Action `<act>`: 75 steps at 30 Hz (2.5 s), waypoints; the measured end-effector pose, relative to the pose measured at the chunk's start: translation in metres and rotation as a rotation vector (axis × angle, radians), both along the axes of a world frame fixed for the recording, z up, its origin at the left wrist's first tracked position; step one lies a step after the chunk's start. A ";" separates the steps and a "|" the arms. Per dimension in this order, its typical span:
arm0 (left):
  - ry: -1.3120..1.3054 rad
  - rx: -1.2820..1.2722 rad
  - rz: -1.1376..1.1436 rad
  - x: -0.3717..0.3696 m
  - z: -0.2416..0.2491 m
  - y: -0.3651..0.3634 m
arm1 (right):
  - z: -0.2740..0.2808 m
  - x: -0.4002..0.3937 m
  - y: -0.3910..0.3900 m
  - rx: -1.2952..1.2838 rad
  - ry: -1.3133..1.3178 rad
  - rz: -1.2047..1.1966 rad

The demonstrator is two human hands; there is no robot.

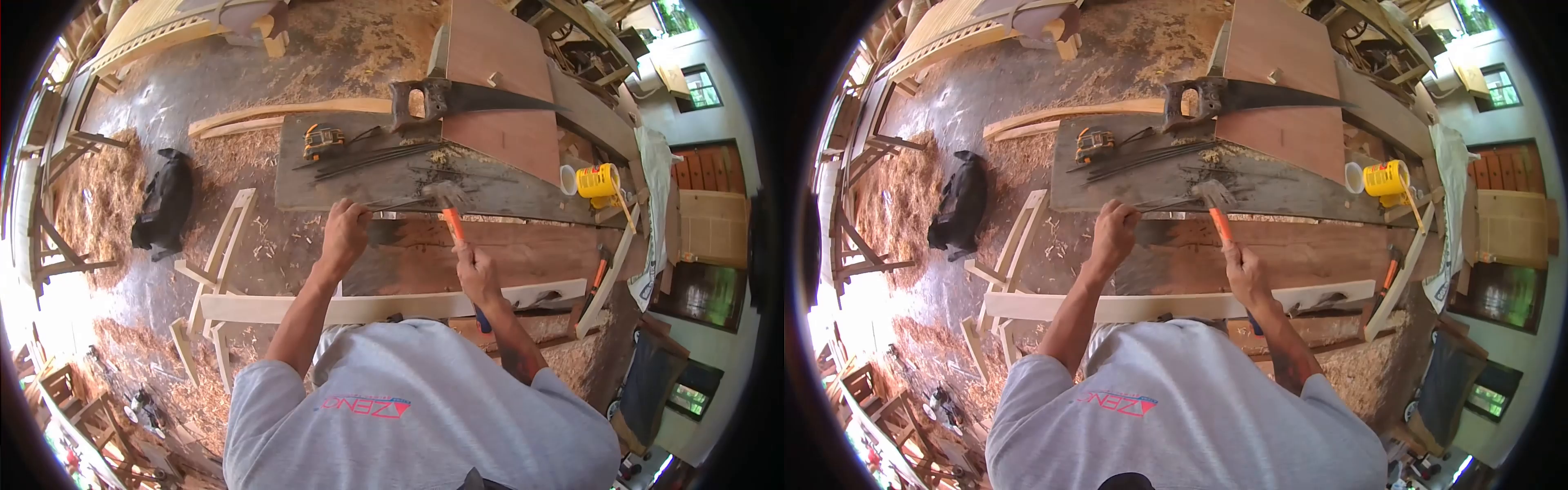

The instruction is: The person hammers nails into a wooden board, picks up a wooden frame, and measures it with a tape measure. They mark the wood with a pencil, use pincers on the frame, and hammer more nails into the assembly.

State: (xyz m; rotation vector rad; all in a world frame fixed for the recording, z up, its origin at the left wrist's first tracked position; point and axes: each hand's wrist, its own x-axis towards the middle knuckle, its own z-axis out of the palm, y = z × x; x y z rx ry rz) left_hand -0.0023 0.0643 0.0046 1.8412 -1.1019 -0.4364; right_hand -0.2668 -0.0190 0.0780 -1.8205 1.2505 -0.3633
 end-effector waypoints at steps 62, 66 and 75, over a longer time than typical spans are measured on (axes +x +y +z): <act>-0.240 0.004 -0.162 0.018 0.007 -0.023 | 0.006 0.008 0.003 0.181 -0.092 -0.062; -0.230 0.012 -0.157 0.018 0.008 -0.028 | -0.027 0.001 0.000 0.063 -0.132 -0.017; -0.267 0.042 -0.090 0.008 0.006 -0.036 | 0.023 0.013 -0.006 0.329 -0.135 -0.176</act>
